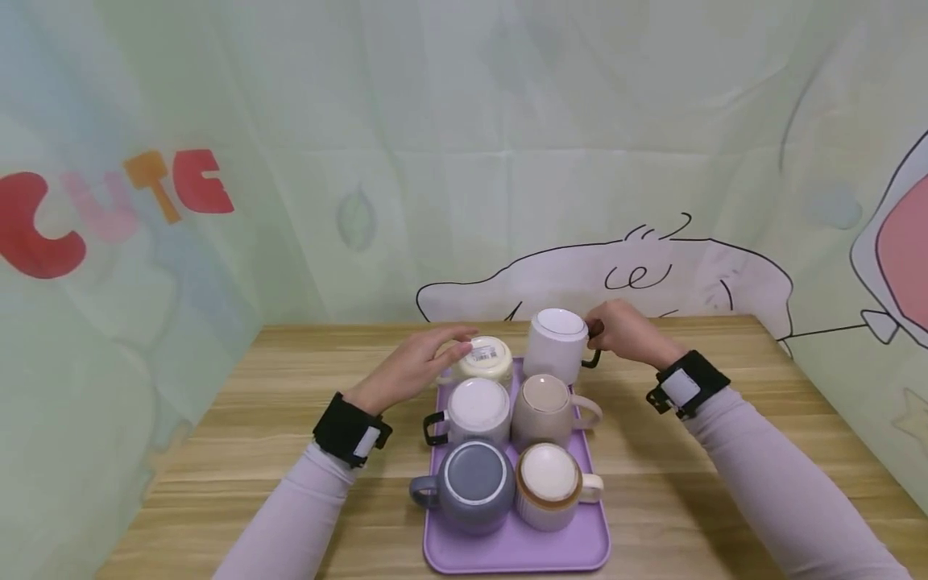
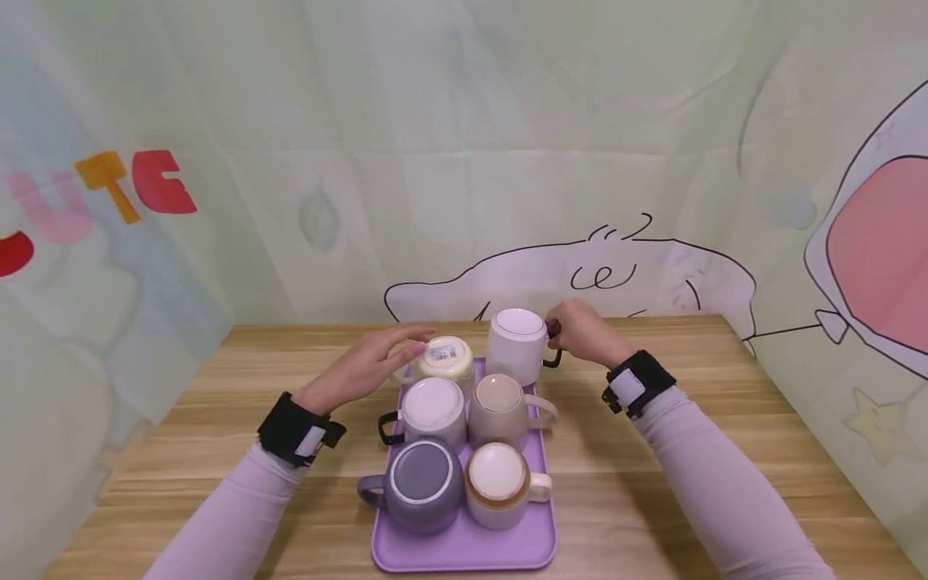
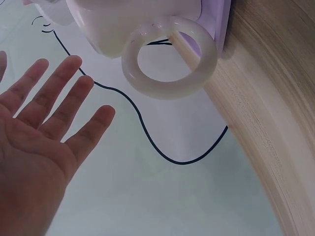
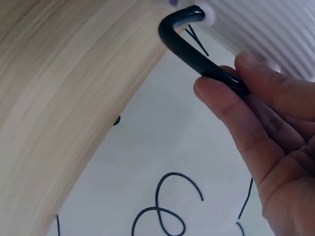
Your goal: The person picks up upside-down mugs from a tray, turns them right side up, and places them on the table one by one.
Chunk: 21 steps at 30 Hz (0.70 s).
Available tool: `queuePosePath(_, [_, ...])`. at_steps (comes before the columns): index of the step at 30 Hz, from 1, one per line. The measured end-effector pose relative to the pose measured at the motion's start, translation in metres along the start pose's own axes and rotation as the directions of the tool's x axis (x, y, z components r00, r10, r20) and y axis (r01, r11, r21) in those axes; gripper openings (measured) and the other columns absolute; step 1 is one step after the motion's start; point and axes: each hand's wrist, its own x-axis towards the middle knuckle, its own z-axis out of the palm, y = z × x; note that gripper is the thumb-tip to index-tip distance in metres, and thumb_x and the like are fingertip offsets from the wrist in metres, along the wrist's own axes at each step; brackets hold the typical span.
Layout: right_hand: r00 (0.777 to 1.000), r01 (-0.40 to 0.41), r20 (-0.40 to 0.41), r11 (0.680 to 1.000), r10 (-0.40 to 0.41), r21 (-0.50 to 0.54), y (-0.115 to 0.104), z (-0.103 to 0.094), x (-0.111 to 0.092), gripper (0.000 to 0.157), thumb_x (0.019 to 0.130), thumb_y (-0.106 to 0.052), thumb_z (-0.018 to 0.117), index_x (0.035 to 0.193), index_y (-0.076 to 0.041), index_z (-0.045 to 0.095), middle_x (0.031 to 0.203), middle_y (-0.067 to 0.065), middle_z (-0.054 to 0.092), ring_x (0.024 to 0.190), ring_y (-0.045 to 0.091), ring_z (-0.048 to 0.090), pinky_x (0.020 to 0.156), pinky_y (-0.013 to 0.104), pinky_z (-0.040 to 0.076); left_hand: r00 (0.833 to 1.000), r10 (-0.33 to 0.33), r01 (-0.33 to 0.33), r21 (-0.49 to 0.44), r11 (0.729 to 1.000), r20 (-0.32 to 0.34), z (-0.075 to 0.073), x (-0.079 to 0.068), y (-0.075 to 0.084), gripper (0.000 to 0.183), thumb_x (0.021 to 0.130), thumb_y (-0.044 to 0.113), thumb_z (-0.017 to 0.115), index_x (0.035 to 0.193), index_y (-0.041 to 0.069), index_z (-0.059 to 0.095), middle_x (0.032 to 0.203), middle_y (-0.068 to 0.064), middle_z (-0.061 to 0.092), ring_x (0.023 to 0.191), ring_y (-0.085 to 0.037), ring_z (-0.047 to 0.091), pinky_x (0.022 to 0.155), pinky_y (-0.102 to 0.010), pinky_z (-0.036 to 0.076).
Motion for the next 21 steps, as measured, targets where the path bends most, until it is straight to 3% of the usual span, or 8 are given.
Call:
queuePosePath(4, [0.997,-0.065,-0.039,0.995,0.068,0.081,0.004,-0.002,-0.002,0.014,0.084,0.010,0.075,0.097,0.006,0.076,0.088,0.015,0.077,0.079,0.025,0.074,0.067,0.034,0.062,1.000,-0.004,0.004,0.007,1.000,-0.001,0.000,0.000,0.000,0.048,0.111,0.038,0.049,0.147,0.007,0.057,0.151,-0.010,0.056,0.142,-0.032,0.049,0.118,-0.052,0.039])
queuePosePath(8, [0.988,-0.106,-0.084,0.970,0.127,0.221,0.007,-0.004,-0.004,0.018,0.085,0.011,0.075,0.103,0.011,0.073,0.093,0.023,0.076,0.082,0.031,0.075,0.069,0.035,0.064,1.000,-0.007,0.007,0.004,1.000,-0.005,-0.001,0.000,0.000,0.046,0.111,0.038,0.050,0.146,0.009,0.058,0.151,-0.010,0.057,0.142,-0.031,0.049,0.118,-0.051,0.039])
queuePosePath(15, [0.971,-0.140,-0.119,0.899,0.206,0.414,0.005,-0.004,-0.002,0.027,0.088,0.010,0.075,0.114,0.015,0.069,0.104,0.028,0.074,0.092,0.034,0.075,0.075,0.033,0.064,1.000,-0.004,0.004,0.011,1.000,-0.008,-0.002,0.002,0.001,0.046,0.111,0.037,0.049,0.147,0.008,0.057,0.151,-0.010,0.056,0.142,-0.031,0.049,0.119,-0.050,0.038])
queuePosePath(21, [0.963,-0.142,-0.125,0.843,0.239,0.519,-0.009,-0.005,0.003,0.033,0.091,0.007,0.074,0.122,0.014,0.067,0.111,0.030,0.072,0.092,0.030,0.076,0.082,0.041,0.063,1.000,-0.010,0.010,0.006,1.000,-0.011,-0.003,0.004,0.004,0.048,0.112,0.037,0.049,0.149,0.008,0.054,0.151,-0.012,0.056,0.141,-0.032,0.050,0.119,-0.051,0.038])
